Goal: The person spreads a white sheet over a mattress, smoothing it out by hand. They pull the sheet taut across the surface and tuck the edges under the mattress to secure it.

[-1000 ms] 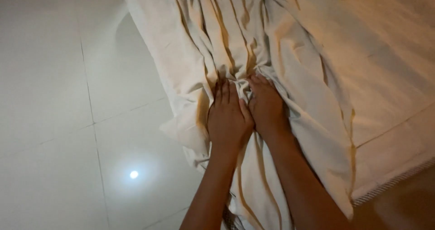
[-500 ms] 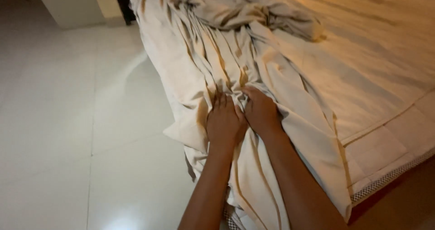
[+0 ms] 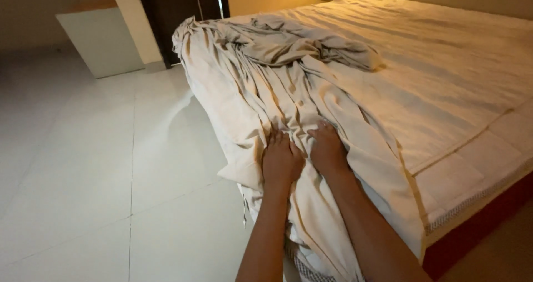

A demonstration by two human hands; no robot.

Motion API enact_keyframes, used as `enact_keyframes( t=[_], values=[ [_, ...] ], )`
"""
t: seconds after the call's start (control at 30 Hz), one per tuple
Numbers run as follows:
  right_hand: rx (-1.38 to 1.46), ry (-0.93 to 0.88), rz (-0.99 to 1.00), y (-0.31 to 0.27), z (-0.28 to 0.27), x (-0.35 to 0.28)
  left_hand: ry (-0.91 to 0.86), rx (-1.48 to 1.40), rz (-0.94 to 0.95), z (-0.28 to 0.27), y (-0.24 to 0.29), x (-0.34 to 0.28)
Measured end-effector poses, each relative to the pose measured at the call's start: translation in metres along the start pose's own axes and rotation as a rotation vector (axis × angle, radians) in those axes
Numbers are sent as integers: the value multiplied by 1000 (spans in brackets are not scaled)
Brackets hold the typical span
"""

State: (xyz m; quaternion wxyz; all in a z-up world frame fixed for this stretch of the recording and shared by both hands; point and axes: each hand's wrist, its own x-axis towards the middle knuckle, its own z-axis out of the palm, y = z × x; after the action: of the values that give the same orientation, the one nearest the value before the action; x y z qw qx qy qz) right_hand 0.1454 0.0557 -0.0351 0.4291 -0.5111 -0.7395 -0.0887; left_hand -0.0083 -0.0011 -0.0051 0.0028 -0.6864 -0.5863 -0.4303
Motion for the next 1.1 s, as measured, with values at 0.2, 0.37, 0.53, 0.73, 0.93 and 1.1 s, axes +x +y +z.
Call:
enact_keyframes(
  t=[0.2, 0.37, 0.53, 0.73, 0.93, 1.1],
  values=[
    [57, -33, 6, -11, -11, -14, -47, 20, -7, -3, 2, -7],
    [54, -117, -50, -19, -25, -29, -58, 91, 14, -6, 5, -20],
    [16, -168, -32, -30, -32, -27, -59, 105, 12, -8, 7, -20],
    [-53, -134, -127, -24, -27, -38, -76, 119, 0, -7, 9, -29],
    [-26, -68, -105, -18, -22, -52, -125, 160, 2, -21, 20, -41],
    [87, -86, 24, -24, -30, -61, -179, 166, -15, -27, 22, -44]
  ],
)
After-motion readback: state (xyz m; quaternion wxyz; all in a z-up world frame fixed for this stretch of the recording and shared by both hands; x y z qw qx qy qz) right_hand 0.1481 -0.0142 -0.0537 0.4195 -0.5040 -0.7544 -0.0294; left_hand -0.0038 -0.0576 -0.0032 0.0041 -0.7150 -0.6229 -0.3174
